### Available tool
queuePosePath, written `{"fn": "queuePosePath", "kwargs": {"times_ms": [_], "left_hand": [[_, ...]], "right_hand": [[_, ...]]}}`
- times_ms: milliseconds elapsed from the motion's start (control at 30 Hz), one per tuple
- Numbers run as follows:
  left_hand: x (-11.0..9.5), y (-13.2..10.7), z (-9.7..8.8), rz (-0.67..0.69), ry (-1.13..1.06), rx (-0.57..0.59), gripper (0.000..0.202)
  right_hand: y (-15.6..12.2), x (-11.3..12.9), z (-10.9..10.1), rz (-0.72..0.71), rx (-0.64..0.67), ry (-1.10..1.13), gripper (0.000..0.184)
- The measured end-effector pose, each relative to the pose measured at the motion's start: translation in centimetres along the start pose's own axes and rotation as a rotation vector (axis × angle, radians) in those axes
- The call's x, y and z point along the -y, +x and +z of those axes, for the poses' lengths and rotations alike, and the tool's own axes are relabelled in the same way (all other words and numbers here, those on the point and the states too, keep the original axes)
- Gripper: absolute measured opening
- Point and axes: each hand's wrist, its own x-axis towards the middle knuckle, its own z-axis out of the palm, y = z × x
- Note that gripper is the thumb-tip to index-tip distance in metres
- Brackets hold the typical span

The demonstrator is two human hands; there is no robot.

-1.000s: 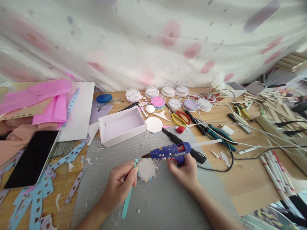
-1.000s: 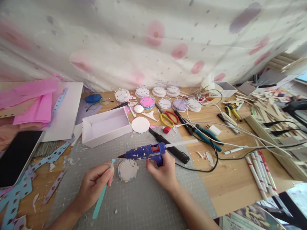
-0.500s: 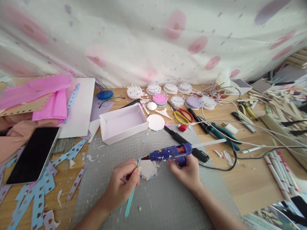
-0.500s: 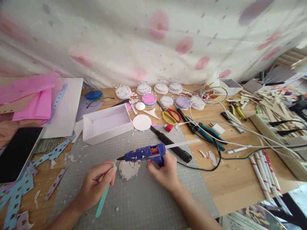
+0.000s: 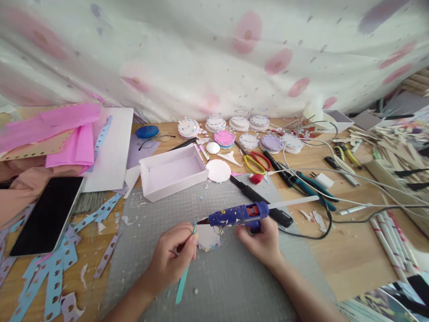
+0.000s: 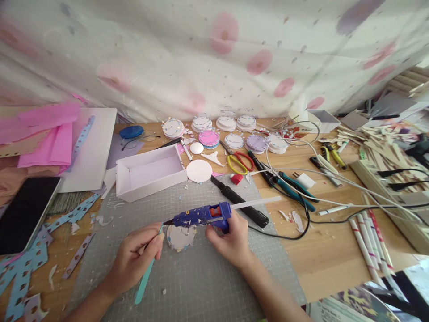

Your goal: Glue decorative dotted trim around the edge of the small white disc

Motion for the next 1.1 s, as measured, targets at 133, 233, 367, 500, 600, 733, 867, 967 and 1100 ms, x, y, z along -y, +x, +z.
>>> {"fn": "queuePosePath", "kwargs": {"times_ms": [133,233,367,500,600,733,867,967,1100], "left_hand": [[-0.09,0.13,0.01,0.011,0.006,-0.004,0.041],[-0.18,0.15,-0.01,0.023,0.001,-0.007,0.041],[-0.18,0.03,0.0,0.034,0.0,-0.007,0.04],[0.02,0.01,0.04,0.024,-0.01,0.001,0.04],[0.1,0.09,0.04,0.032,-0.014,0.002,0.039],[0.04,0.12,-0.04,0.04,-0.017,-0.002,0.04],[-0.02,0.02,-0.1,0.034,-0.017,0.004,0.04],[-0.06,0.02,-0.08,0.034,-0.028,0.005,0.04],[-0.11,0.09,-0.14,0.021,-0.054,-0.002,0.04]], "right_hand": [[-0.06,-0.17,0.04,-0.008,-0.005,-0.005,0.003],[-0.11,-0.21,0.03,-0.023,-0.011,-0.007,0.006],[-0.09,-0.22,-0.02,-0.044,-0.019,-0.016,0.009],[0.01,-0.18,-0.07,-0.068,-0.028,-0.021,0.01],[0.09,-0.1,-0.12,-0.062,-0.031,-0.026,0.01],[0.14,-0.05,-0.14,-0.069,-0.038,-0.029,0.011],[0.12,-0.05,-0.08,-0.074,-0.039,-0.043,0.011],[0.18,-0.06,-0.13,-0.09,-0.045,-0.057,0.011],[0.33,-0.18,-0.3,-0.144,-0.074,-0.08,0.008]]}}
